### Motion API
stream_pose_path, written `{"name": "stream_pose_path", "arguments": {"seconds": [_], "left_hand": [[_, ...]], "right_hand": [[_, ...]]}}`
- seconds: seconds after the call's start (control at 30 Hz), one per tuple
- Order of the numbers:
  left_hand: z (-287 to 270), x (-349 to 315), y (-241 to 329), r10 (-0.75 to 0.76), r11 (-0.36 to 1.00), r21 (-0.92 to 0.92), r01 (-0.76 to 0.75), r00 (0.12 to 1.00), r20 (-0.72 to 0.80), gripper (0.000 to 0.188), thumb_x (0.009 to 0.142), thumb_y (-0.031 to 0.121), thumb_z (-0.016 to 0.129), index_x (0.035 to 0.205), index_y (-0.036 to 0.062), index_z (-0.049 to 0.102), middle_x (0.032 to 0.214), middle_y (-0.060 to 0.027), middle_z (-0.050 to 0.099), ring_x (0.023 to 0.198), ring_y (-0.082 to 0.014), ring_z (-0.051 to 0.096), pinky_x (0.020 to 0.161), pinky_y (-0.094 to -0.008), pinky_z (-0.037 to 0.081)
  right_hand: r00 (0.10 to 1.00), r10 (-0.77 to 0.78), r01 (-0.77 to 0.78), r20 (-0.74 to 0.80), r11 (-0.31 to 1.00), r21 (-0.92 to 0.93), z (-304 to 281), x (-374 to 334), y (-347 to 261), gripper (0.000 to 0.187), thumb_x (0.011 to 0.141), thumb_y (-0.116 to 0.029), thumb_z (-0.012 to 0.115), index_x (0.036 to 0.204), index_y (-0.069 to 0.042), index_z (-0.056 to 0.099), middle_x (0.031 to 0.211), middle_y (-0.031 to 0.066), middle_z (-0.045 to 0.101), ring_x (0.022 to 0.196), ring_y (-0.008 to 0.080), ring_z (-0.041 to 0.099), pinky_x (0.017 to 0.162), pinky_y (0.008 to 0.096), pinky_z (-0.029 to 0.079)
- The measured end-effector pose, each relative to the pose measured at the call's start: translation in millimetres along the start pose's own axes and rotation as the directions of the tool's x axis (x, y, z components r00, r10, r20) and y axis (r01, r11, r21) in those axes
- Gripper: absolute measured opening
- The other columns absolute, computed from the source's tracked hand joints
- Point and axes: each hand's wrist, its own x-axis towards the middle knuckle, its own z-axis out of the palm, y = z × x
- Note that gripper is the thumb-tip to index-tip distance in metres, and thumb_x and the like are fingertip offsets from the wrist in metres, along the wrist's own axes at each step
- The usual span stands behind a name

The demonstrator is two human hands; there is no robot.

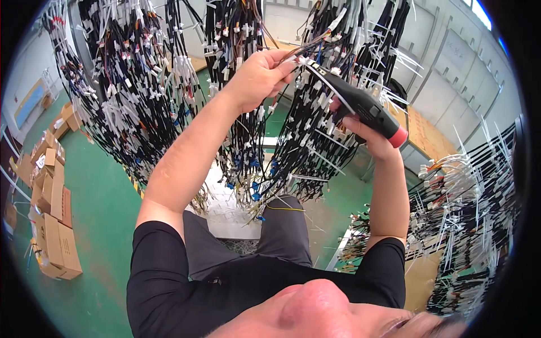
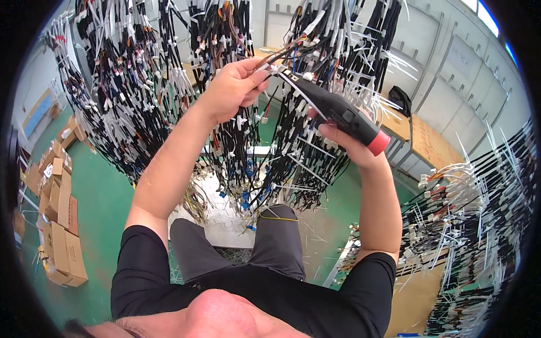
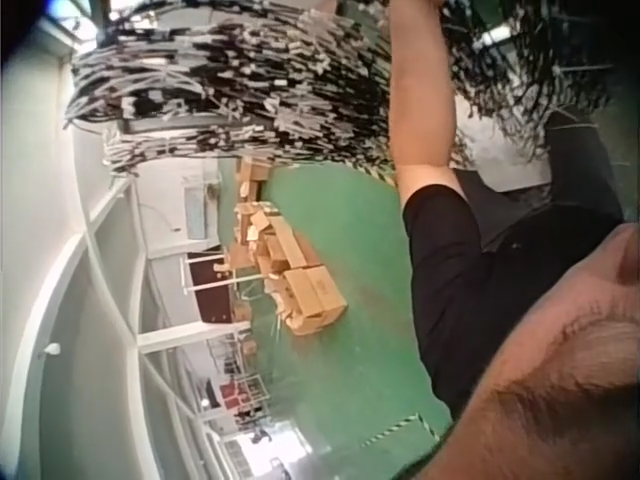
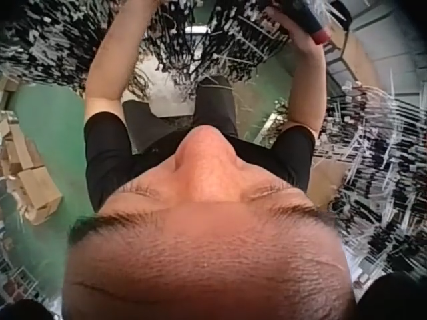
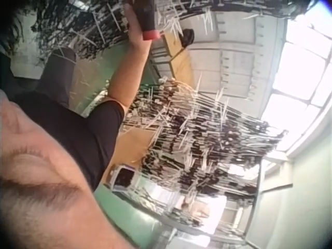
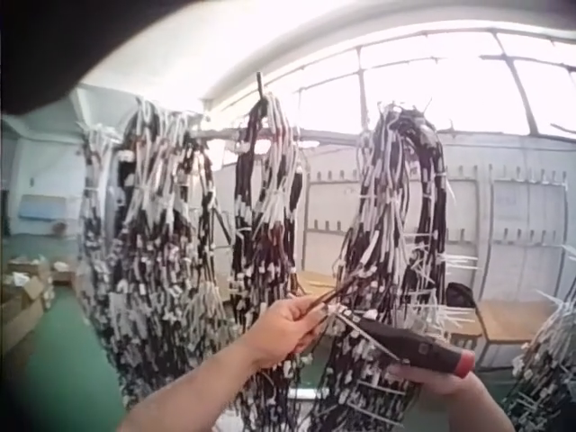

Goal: Using a cable tie gun to secure and organize bundles of electrical wires.

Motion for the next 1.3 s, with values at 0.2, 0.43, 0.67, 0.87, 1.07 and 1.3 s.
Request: {"name": "stream_pose_path", "arguments": {"seconds": [0.2, 0.43, 0.67, 0.87, 1.07, 1.3], "left_hand": [[13, -4, -8, 0.375, 0.790, 0.576, -0.210, 0.909, -0.183, 0.027, 0.102, 0.021, 0.068, 0.122, 0.0052, 0.077, 0.071, -0.0010, 0.068, 0.060, -0.0066, 0.054, 0.055, -0.0294, 0.043], [25, -15, 4, 0.335, 0.779, 0.611, -0.138, 0.917, -0.219, 0.024, 0.103, 0.018, 0.067, 0.119, 0.0043, 0.077, 0.074, 0.0054, 0.066, 0.065, -0.0040, 0.052, 0.059, -0.0247, 0.043], [21, -13, 2, 0.289, 0.849, 0.504, -0.158, 0.938, -0.193, 0.022, 0.103, 0.016, 0.065, 0.115, 0.0007, 0.077, 0.078, 0.0038, 0.067, 0.070, -0.0029, 0.051, 0.062, -0.0236, 0.041], [13, -6, -6, 0.170, 0.967, 0.216, -0.135, 0.974, -0.152, 0.037, 0.098, 0.015, 0.073, 0.131, 0.0005, 0.064, 0.095, -0.0021, 0.069, 0.084, -0.0086, 0.062, 0.078, -0.0255, 0.050], [19, 0, -6, 0.001, 0.930, 0.365, 0.043, 0.993, -0.119, 0.040, 0.088, 0.020, 0.083, 0.117, -0.0009, 0.063, 0.097, -0.0083, 0.073, 0.073, -0.0087, 0.057, 0.069, -0.0268, 0.047], [37, 8, -16, -0.178, 0.956, 0.239, 0.173, 0.984, -0.001, 0.025, 0.096, 0.020, 0.076, 0.114, 0.0032, 0.073, 0.099, -0.0045, 0.077, 0.058, -0.0023, 0.041, 0.053, -0.0227, 0.032]], "right_hand": [[0.999, -0.005, 0.023, 0.034, 0.837, -0.547, 12, -1, -34, 0.048, 0.086, -0.011, 0.075, 0.130, 0.001, 0.062, 0.104, 0.0138, 0.071, 0.096, 0.0274, 0.069, 0.092, 0.0369, 0.053], [0.999, 0.040, -0.033, 0.001, 0.848, -0.529, 14, -1, -33, 0.036, 0.088, -0.009, 0.073, 0.123, -0.002, 0.066, 0.102, 0.0110, 0.068, 0.088, 0.0221, 0.064, 0.086, 0.0348, 0.053], [0.985, 0.017, -0.137, -0.174, 0.689, -0.712, 23, -10, -5, 0.025, 0.085, -0.017, 0.082, 0.081, -0.002, 0.062, 0.077, 0.0135, 0.064, 0.068, 0.0321, 0.064, 0.066, 0.0383, 0.051], [0.937, -0.349, 0.136, -0.003, 0.372, -0.918, 37, -23, 6, 0.035, 0.084, -0.014, 0.065, 0.118, -0.008, 0.063, 0.130, 0.0095, 0.063, 0.143, 0.0393, 0.046, 0.121, 0.0560, 0.031], [0.849, -0.470, 0.057, -0.242, 0.537, -0.842, 49, -47, 27, 0.041, 0.079, -0.010, 0.073, 0.118, -0.004, 0.063, 0.124, 0.0101, 0.068, 0.115, 0.0366, 0.059, 0.103, 0.0456, 0.046], [0.924, -0.113, 0.052, -0.364, 0.983, -0.175, 47, -51, 73, 0.046, 0.088, -0.006, 0.075, 0.132, -0.006, 0.062, 0.127, 0.0055, 0.064, 0.119, 0.0190, 0.059, 0.110, 0.0367, 0.043]]}}
